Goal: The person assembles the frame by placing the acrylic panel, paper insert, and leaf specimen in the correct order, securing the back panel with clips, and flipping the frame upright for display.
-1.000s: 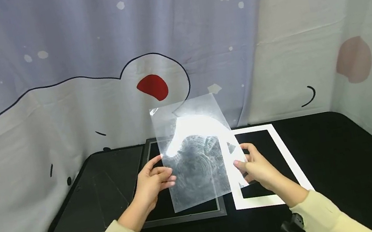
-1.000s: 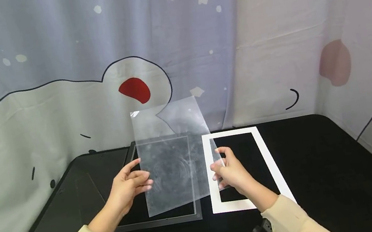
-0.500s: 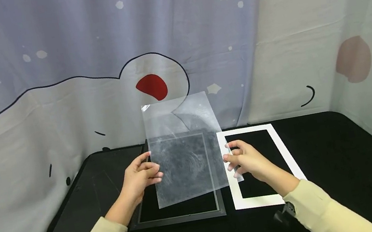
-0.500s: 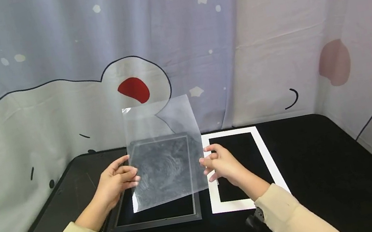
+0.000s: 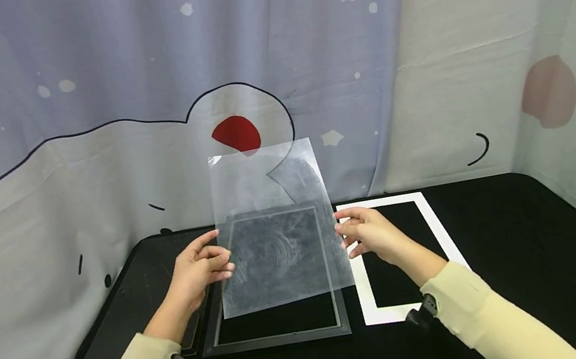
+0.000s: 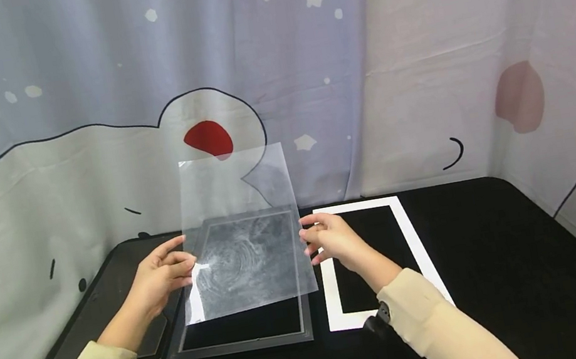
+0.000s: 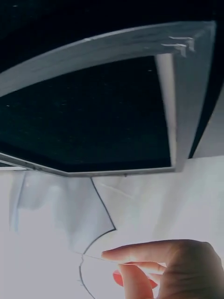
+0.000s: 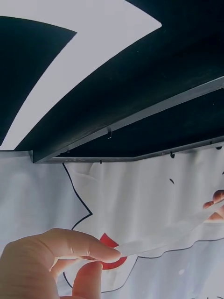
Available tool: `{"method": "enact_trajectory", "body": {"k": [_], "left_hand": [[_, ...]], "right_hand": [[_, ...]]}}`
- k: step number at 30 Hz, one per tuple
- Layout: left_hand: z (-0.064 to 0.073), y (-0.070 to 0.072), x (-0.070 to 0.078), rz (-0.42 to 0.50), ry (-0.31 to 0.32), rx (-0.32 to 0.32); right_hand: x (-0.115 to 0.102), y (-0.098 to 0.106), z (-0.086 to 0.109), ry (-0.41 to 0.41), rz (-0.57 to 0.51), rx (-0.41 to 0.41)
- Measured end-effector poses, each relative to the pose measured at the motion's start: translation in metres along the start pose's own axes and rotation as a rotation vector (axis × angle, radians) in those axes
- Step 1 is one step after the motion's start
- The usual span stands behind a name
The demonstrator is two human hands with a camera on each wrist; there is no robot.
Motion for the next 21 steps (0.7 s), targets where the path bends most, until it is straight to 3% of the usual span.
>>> {"method": "enact_trajectory", "body": {"k": [9, 21], "left_hand": [[-0.012, 0.013, -0.002, -0.045, -0.002, 0.008], [-0.017, 0.023, -0.013, -0.115, 0.015, -0.005]], "right_hand": [[0.002, -0.014, -0.01, -0.005, -0.014, 0.03], [0.013, -0.028, -0.012, -0.024, -0.015, 0.02]]}}
Point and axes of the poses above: each hand's wrist, its own z-axis away from the middle knuckle, its own y-axis out of the back of the hand, x = y × z, the point moved 9 cm from there along -z, towards the middle knuckle, and after that the axes turned 13 degrees about x, right-handed, at the moved point
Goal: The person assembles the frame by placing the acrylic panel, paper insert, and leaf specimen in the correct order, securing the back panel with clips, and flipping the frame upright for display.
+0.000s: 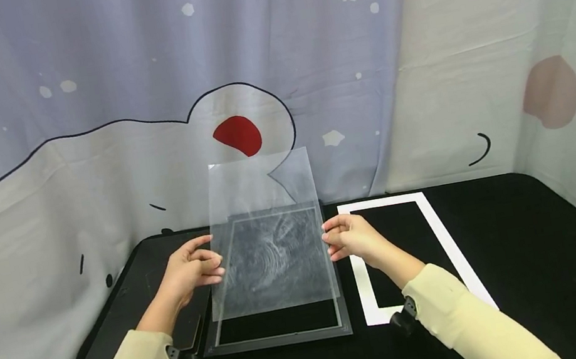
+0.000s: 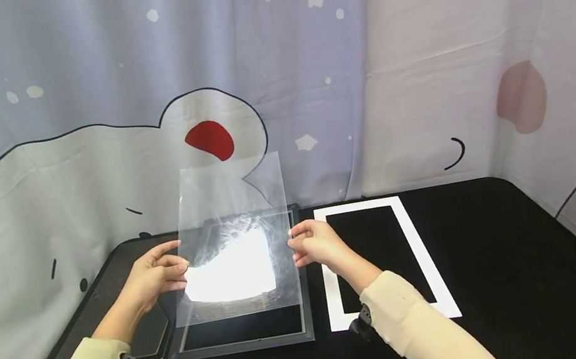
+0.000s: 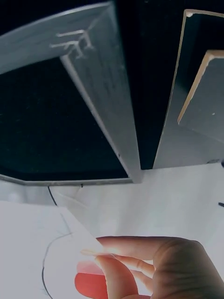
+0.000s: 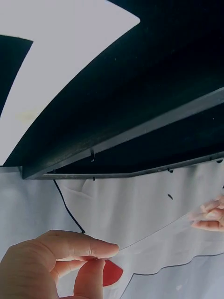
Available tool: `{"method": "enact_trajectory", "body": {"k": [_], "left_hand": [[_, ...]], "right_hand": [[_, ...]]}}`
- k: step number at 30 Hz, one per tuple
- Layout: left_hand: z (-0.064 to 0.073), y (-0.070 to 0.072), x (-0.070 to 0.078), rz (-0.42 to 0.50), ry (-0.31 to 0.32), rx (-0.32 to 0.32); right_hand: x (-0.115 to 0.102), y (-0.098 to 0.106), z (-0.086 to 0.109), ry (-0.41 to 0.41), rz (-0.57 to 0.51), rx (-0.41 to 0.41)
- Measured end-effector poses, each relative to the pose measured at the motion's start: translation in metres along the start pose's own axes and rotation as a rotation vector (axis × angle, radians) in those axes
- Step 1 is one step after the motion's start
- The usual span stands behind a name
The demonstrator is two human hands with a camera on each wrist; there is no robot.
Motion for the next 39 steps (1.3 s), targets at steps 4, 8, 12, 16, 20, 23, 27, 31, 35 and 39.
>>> {"method": "enact_trajectory", "body": {"k": [4, 8, 12, 16, 20, 23, 27, 31, 35, 39], "left_hand": [[-0.002, -0.001, -0.006, -0.03, -0.004, -0.003], [-0.004, -0.004, -0.008, -0.068, -0.02, -0.009], [-0.005, -0.004, -0.01, -0.122, -0.037, -0.004], [-0.005, -0.004, -0.015, -0.154, -0.036, -0.005], [-0.003, -0.006, -0.02, -0.162, -0.021, -0.012], [-0.001, -0.008, -0.023, -0.156, -0.013, -0.018], [0.0, -0.009, -0.028, -0.149, -0.007, -0.03], [0.0, -0.008, -0.033, -0.161, 0.0, -0.031], [0.001, -0.008, -0.036, -0.169, 0.004, -0.033], [0.003, -0.009, -0.037, -0.166, 0.005, -0.044]], "right_hand": [[0.005, -0.001, 0.001, -0.008, 0.006, -0.004], [0.012, 0.0, 0.002, -0.021, 0.006, 0.005], [0.018, 0.0, 0.004, -0.029, 0.008, 0.007], [0.024, -0.001, 0.005, -0.034, 0.02, 0.004], [0.027, -0.001, 0.007, -0.041, 0.029, 0.006], [0.03, -0.001, 0.008, -0.048, 0.033, 0.003], [0.034, -0.002, 0.008, -0.049, 0.042, -0.003], [0.039, -0.004, 0.009, -0.06, 0.048, -0.001], [0.043, -0.005, 0.008, -0.07, 0.046, 0.004], [0.046, -0.006, 0.009, -0.074, 0.039, 0.003]]}}
Point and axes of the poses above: each hand's wrist, its own z-axis away from the middle knuckle, its own y-axis out of the back of the hand, x = y × z, the point moved 9 cm from there along -z, towards the middle knuckle, and after that the axes turned 13 degrees about x, right-handed, at the moved point
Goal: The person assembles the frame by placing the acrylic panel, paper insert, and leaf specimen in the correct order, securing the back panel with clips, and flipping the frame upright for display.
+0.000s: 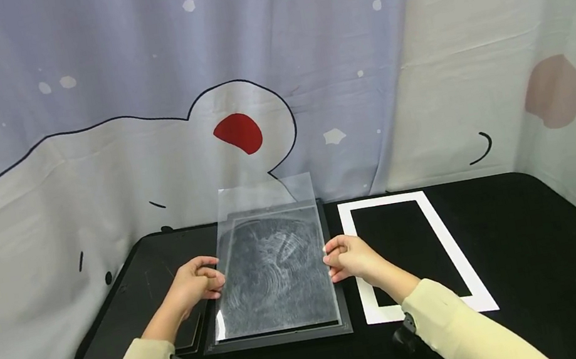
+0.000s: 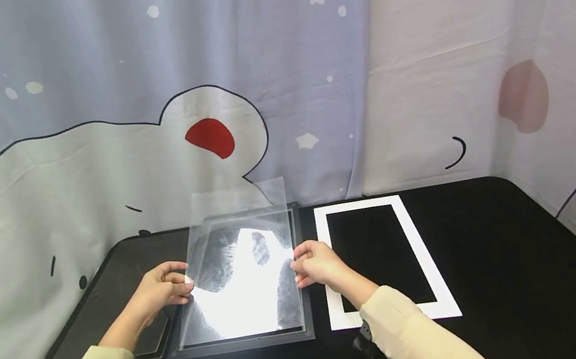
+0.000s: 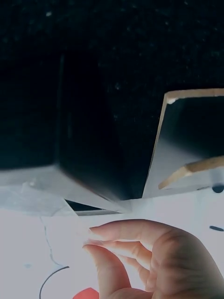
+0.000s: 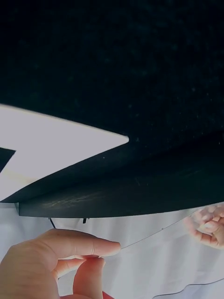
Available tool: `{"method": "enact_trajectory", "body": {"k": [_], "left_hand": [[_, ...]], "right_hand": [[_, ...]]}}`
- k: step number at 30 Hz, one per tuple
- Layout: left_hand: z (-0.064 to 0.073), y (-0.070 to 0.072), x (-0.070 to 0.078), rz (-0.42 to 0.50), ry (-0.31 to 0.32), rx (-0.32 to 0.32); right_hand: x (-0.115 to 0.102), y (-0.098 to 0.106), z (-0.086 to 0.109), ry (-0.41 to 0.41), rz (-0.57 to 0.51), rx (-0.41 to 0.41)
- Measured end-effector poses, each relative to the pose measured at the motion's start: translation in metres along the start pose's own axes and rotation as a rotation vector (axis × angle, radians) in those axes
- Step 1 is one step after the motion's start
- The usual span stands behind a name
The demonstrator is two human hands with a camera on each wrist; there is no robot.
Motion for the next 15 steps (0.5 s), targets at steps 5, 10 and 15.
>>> {"method": "enact_trajectory", "body": {"k": [5, 10, 15], "left_hand": [[0.0022, -0.0015, -0.002, 0.008, -0.004, -0.012], [0.0015, -0.0017, -0.0055, -0.008, 0.004, -0.003], [0.0012, -0.002, -0.0059, -0.018, 0.003, -0.003]], "right_hand": [[0.0038, -0.0002, 0.0009, -0.012, -0.003, 0.008], [0.0058, -0.0011, 0.0016, -0.016, 0.001, 0.004], [0.0049, -0.0013, 0.0034, -0.009, -0.001, -0.004]]}}
Point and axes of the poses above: each hand's wrist, its own z-axis away from the middle knuckle, its own y-axis out of the back of the hand, x = y × z, the point moved 9 cm from there along -z, towards the middle knuckle, and after that the axes turned 13 degrees about x, right-handed, at the moved point
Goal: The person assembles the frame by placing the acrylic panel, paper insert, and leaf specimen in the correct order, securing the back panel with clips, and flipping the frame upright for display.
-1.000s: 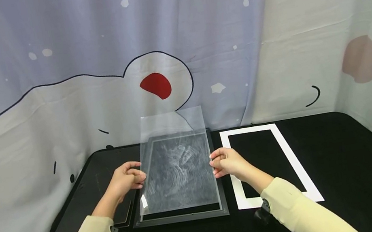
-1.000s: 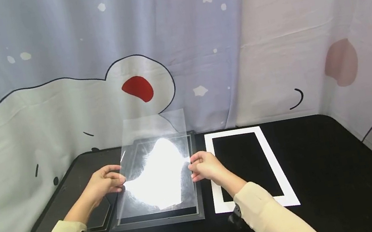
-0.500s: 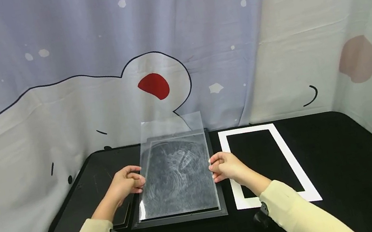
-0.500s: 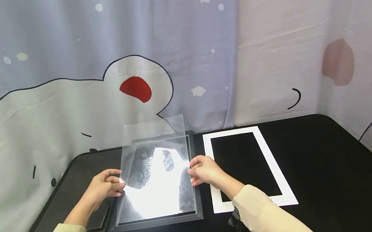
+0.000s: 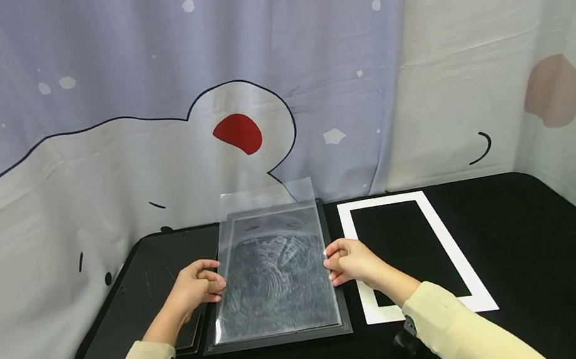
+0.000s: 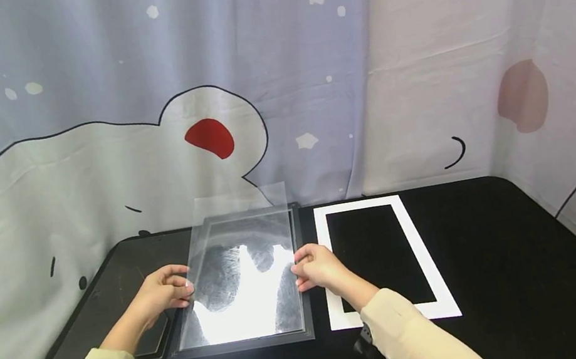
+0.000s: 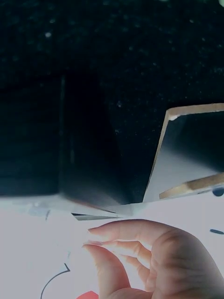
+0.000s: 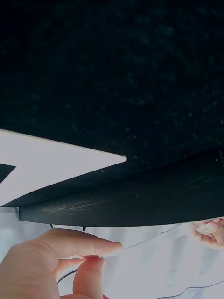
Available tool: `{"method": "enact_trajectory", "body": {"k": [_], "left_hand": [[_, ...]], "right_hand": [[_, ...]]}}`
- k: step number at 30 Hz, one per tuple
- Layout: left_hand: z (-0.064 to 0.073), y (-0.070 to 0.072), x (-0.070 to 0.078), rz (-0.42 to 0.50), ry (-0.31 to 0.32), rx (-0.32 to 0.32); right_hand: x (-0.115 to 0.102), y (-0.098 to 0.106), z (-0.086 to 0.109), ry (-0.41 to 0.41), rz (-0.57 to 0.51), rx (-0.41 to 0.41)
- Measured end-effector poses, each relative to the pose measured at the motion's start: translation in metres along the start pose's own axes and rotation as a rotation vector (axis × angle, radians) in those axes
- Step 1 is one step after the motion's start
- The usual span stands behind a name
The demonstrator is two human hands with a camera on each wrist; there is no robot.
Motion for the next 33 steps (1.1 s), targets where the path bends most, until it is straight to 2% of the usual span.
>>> {"method": "enact_trajectory", "body": {"k": [7, 14, 23, 29, 33], "left_hand": [[0.0003, 0.0002, 0.0009, 0.001, -0.002, -0.003], [0.0027, 0.0008, -0.002, -0.006, 0.022, 0.0], [0.0044, 0.0019, -0.0017, 0.02, -0.028, -0.044], [0.0043, 0.0005, -0.004, -0.02, 0.0, -0.023], [0.0044, 0.0008, -0.0036, -0.041, -0.005, -0.017]], "right_hand": [[-0.0022, 0.0003, 0.0019, 0.012, -0.004, -0.001], [0.0032, -0.0001, 0.001, -0.004, 0.002, -0.001], [0.0035, -0.0026, 0.0018, 0.025, 0.002, -0.023], [0.0039, 0.0003, 0.0005, 0.042, 0.09, 0.015], [0.0036, 0.0021, -0.0002, 0.056, 0.156, 0.047]]}}
Point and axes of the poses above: each hand's wrist, its own z-axis away from the middle knuckle, its own y-axis out of the back of the hand, x = y × z, the point moved 9 cm from there along -z, towards the middle knuckle, and after that the axes turned 13 degrees about x, right-handed, at the moved point
